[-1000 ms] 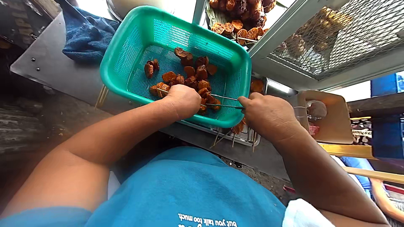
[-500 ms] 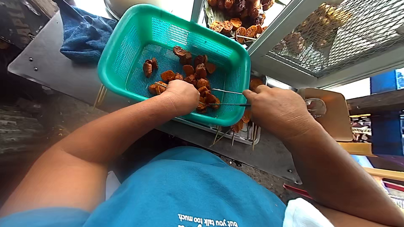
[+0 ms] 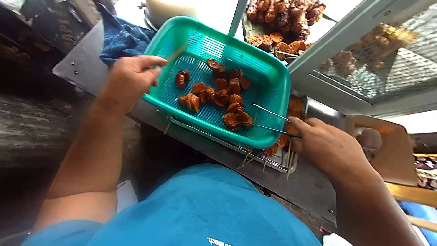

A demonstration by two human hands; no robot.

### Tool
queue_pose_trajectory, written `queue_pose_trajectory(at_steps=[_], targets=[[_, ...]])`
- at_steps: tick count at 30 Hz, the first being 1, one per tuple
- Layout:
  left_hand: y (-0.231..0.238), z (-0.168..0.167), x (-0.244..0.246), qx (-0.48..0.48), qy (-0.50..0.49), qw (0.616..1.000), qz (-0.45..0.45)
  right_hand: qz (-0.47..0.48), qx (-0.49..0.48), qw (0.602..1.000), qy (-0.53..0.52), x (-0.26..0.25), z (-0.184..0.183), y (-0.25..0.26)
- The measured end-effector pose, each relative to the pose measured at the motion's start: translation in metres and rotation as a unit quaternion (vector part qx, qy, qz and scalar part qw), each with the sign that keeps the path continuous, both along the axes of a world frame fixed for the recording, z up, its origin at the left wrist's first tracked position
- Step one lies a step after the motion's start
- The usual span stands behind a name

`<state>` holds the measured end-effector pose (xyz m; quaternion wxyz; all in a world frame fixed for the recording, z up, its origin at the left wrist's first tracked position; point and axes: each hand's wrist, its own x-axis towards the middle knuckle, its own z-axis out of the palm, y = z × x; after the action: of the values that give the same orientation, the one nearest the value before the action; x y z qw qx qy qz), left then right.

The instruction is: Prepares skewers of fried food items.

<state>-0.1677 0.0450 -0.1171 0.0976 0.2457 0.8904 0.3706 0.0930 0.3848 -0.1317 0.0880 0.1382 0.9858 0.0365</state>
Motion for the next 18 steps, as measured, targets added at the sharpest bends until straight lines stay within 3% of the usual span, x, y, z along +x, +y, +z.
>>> queue_pose_trajectory(at_steps=[2,4,8,12,14,18], targets=[[-0.034,-0.011,-0.029,-0.004,0.001,0.993,0.115,-0.021,-0.016,1.0,-0.001,0.003,-0.008,0.0],[-0.05,-0.029,-0.061,-0.06,-0.019,0.983,0.17,-0.033,-0.025,0.999,-0.001,0.001,-0.014,-0.003],[-0.06,-0.06,-0.09,-0.19,0.021,0.971,0.145,-0.021,-0.017,1.0,-0.005,-0.007,-0.017,-0.012],[-0.062,-0.105,-0.058,-0.255,0.009,0.965,0.065,-0.017,-0.008,1.0,-0.018,-0.002,-0.02,-0.015],[-0.061,-0.128,-0.042,-0.276,0.012,0.958,0.077,-0.02,-0.006,1.0,-0.022,0.0,-0.019,-0.017],[-0.051,-0.133,-0.04,-0.318,0.02,0.943,0.096,-0.042,-0.002,0.998,-0.037,-0.001,-0.015,-0.024]])
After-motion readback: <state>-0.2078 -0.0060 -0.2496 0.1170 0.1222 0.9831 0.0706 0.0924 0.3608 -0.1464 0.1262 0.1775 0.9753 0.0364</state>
